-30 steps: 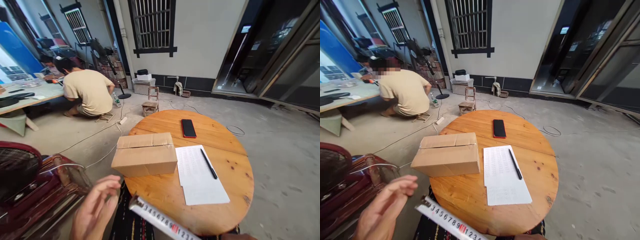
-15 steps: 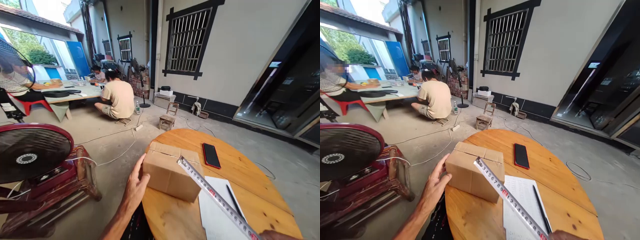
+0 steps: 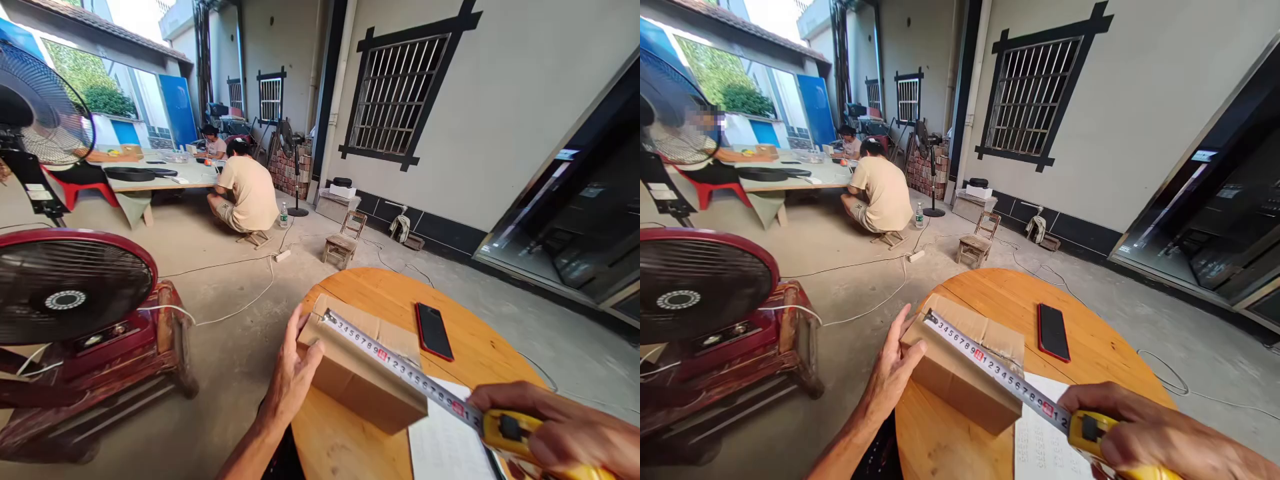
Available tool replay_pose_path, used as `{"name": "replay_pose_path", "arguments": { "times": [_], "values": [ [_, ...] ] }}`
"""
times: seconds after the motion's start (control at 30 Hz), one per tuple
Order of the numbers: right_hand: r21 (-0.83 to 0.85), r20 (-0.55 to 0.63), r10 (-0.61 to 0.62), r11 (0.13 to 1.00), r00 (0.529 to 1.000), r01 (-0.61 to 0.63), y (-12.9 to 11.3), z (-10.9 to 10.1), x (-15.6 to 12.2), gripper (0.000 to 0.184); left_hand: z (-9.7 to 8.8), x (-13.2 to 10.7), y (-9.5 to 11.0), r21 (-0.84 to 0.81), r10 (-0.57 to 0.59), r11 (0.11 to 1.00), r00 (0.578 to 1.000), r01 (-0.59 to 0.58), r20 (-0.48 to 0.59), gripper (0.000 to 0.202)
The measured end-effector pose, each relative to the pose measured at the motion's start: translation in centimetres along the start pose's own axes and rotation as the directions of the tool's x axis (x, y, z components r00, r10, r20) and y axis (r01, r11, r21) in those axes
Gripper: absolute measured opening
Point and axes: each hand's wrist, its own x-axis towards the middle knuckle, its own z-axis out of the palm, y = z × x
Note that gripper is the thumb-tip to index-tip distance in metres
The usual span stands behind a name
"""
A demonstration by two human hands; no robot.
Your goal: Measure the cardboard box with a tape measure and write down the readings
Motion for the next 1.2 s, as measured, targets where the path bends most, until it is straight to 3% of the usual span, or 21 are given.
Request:
{"name": "replay_pose_path", "arguments": {
  "times": [0.13,0.23,0.3,0.4,0.57,0.77,0.97,1.1,1.2],
  "values": [
    [0.031,0.086,-0.005,1.000,0.996,0.003,-4.3,0.5,1.8,0.063,0.4,-0.2,0.3,0.092,0.111,0.991,0.990,-0.102,-0.089,0.069],
    [0.042,0.106,0.008,0.999,0.994,-0.012,-6.1,0.5,3.5,0.061,0.7,0.0,0.4,0.166,0.253,0.959,0.958,-0.229,-0.137,0.060],
    [0.037,0.097,0.028,0.999,0.995,-0.031,-6.5,0.1,4.2,0.059,0.8,0.2,0.3,0.204,0.287,0.944,0.949,-0.258,-0.131,0.047],
    [0.015,0.121,0.024,1.000,0.992,-0.026,-6.5,-0.7,4.5,0.055,0.9,0.3,0.0,0.233,0.259,0.945,0.960,-0.229,-0.107,0.037],
    [0.020,0.187,-0.072,0.997,0.980,0.070,-5.5,-1.6,4.2,0.045,0.3,0.3,-0.2,0.262,0.194,0.951,0.976,-0.163,-0.096,0.041],
    [0.023,0.249,-0.060,0.998,0.967,0.056,-5.2,-1.7,4.7,0.043,-0.2,0.3,0.1,0.262,0.144,0.958,0.985,-0.116,-0.093,0.046],
    [0.025,0.181,-0.131,0.991,0.975,0.129,-4.9,-1.4,2.9,0.043,0.6,-0.3,0.4,0.309,0.199,0.941,0.965,-0.140,-0.169,0.047],
    [0.138,0.065,-0.212,0.970,0.975,0.202,-4.1,0.4,0.5,0.045,0.2,-0.6,-0.3,0.230,0.152,0.965,0.982,-0.124,-0.108,0.043],
    [0.197,0.034,-0.223,0.957,0.974,0.213,-4.1,3.8,-0.2,0.048,-0.4,-1.1,-0.8,0.226,0.188,0.958,0.982,-0.175,-0.036,0.044]
  ]
}}
